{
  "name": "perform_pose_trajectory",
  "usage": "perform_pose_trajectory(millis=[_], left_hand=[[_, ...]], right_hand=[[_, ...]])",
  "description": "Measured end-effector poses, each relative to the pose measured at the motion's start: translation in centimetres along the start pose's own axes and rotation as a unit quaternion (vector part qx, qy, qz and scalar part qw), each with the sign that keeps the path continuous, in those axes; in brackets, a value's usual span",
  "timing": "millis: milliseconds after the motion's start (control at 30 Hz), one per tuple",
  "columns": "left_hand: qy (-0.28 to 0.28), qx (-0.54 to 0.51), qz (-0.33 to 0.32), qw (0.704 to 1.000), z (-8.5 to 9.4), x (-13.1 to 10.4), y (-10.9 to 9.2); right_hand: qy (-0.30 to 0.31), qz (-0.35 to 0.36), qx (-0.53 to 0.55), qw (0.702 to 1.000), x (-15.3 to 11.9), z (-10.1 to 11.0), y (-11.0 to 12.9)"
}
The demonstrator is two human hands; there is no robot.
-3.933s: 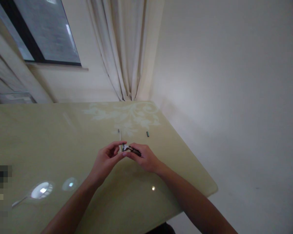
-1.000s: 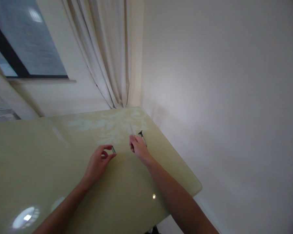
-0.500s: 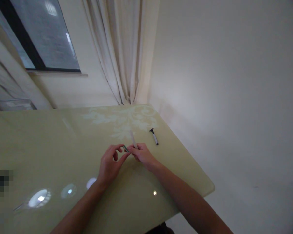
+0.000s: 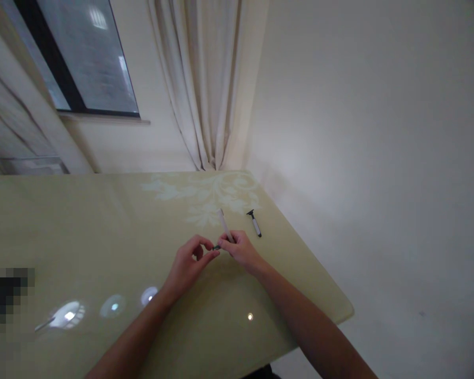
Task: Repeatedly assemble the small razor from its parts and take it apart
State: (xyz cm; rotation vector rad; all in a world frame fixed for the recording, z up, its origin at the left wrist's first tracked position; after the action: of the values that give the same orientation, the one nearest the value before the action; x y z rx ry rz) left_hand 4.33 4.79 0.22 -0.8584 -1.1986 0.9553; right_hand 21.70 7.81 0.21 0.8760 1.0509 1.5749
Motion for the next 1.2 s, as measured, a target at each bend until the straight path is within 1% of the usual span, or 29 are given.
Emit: perform_pose_trajectory(millis=[67,167,333,400,500,600,800,967,1100,1200], left_hand=[[0.023,-0.021,0.015,0.999,0.0,0.1,0.2],[0.047,-0.048,0.029,0.997,0.0,0.2,0.7],[0.064,-0.087,0.045,0.993,-0.2,0.2,1.2],[0.086,-0.091,0.042,0.991,-0.3,0.1,1.1],[0.134,-0.083,0.026,0.987,-0.6,-0.1,0.8],[0.162,-0.063,0.006,0.985,-0.8,-0.2,0.6],[0.162,-0.052,0.001,0.985,-1.1,-0.2,0.5],[0.132,-0.036,0.002,0.991,-0.9,0.0,0.3],[0.096,-0.028,-0.03,0.994,-0.5,0.0,0.2],[0.102,0.008,-0.058,0.993,-0.6,-0.2,0.0]], right_hand=[[0.011,0.007,-0.012,1.0,0.0,0.1,0.0],[0.045,0.024,-0.029,0.998,-0.1,-0.1,0.0],[0.082,0.051,-0.077,0.992,-0.5,-0.1,0.3],[0.104,0.061,-0.087,0.989,-0.6,-0.1,0.5],[0.137,0.068,-0.094,0.984,-0.8,-0.1,0.8],[0.147,0.066,-0.119,0.98,-0.9,0.0,0.9],[0.16,0.075,-0.122,0.977,-0.7,0.2,0.4],[0.158,0.063,-0.081,0.982,-0.6,0.1,0.2],[0.148,0.053,-0.043,0.987,-0.7,0.0,0.5],[0.143,0.049,-0.051,0.987,-0.9,-0.1,0.7]])
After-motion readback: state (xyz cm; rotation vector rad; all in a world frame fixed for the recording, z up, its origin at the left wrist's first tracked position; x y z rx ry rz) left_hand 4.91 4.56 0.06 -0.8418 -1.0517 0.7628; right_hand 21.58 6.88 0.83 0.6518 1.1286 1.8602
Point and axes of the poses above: each hand's wrist, its own x-axis towards the middle knuckle, its own z-axis out of the back of the hand, y = z × x, the point moved 4 cm from there along x, towards the middle knuckle, and after that the axes turned 15 degrees about -x, right-handed, at the moved point
